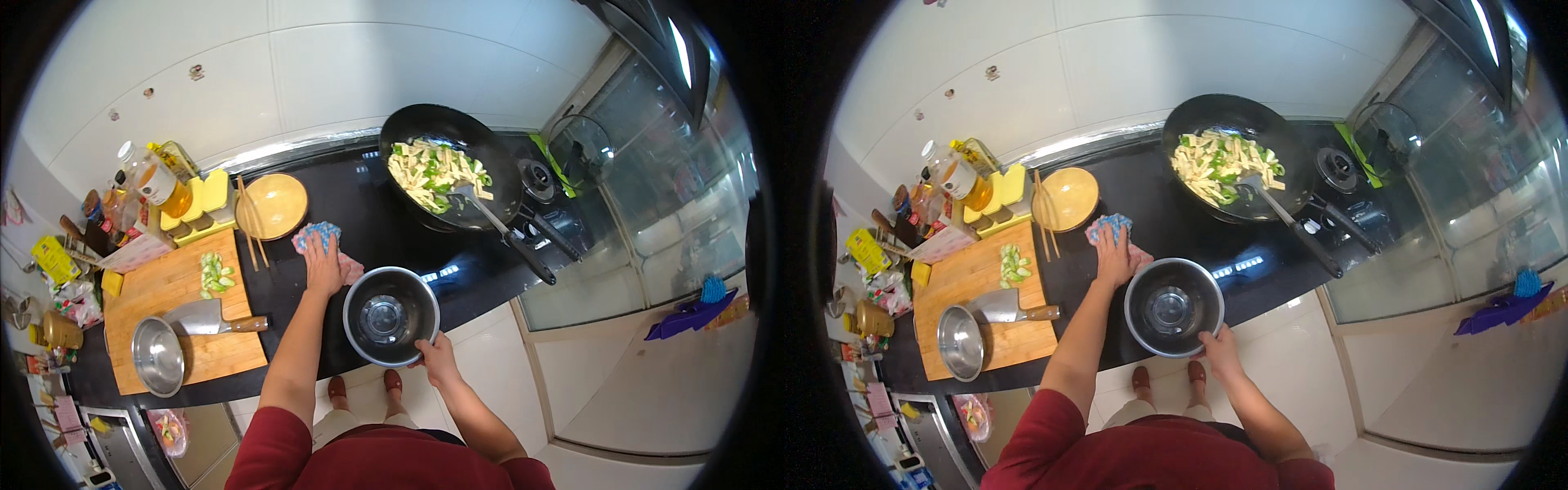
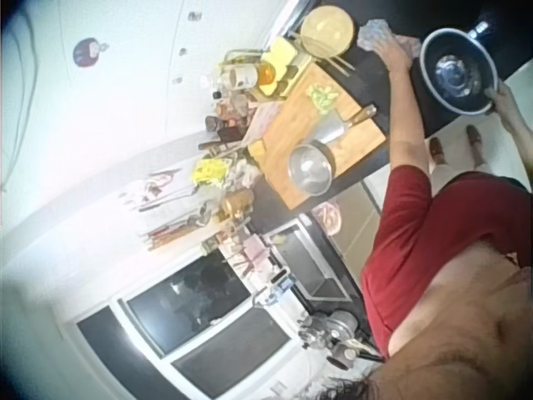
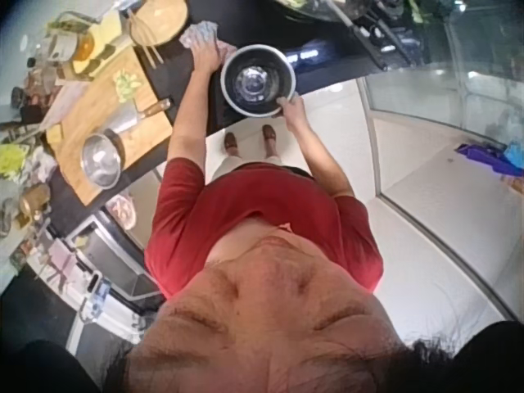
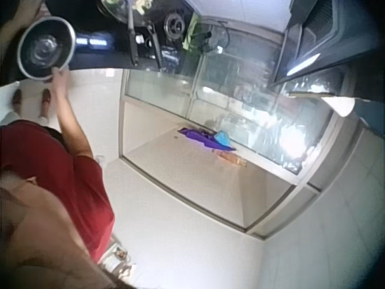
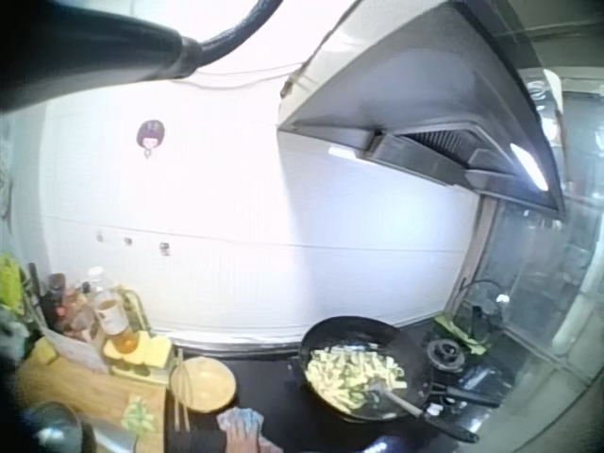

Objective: The person prepares a stir-fry dish in a kitchen. They pour oil into a wok, add chopped vegetables and tofu, and stir-fry the mixture using a spatula. The person seasons the food with salt and soy sauce while cooking.

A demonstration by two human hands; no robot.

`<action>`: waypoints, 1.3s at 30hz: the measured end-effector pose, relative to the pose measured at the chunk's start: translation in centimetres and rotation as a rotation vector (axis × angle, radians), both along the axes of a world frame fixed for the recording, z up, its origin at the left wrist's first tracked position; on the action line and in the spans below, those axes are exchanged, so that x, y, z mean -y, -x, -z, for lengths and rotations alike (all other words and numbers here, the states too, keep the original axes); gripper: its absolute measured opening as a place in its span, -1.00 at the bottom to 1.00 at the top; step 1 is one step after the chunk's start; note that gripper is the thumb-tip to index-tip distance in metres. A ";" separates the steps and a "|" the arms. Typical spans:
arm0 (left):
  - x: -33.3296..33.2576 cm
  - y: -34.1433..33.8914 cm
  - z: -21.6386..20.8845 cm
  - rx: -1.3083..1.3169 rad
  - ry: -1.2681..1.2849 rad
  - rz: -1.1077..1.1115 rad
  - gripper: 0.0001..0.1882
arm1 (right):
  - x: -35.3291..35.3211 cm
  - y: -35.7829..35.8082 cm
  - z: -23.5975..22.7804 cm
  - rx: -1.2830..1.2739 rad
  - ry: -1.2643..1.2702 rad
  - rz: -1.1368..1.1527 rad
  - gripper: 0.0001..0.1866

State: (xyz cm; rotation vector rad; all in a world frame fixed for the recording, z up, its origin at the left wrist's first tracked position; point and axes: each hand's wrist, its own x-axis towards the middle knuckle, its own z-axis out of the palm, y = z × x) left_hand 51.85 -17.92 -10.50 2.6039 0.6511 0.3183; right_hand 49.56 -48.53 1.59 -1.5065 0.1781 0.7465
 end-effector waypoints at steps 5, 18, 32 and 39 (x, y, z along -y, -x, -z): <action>2.0 -3.0 -1.0 0.006 -0.005 0.256 -0.29 | 0.8 -0.2 -0.5 -0.006 -0.052 0.031 -0.78; 11.7 18.6 -3.5 0.007 -0.056 0.123 -0.44 | -5.3 -1.9 -0.8 0.123 -0.068 -0.154 -0.67; 12.6 27.8 -2.3 -0.073 -0.030 -0.258 -0.58 | -7.0 -0.3 0.2 0.083 -0.047 -0.275 -0.65; 9.3 19.6 -2.6 0.036 -0.018 -0.119 -0.41 | -7.3 -1.2 2.1 0.101 0.000 -0.234 -0.67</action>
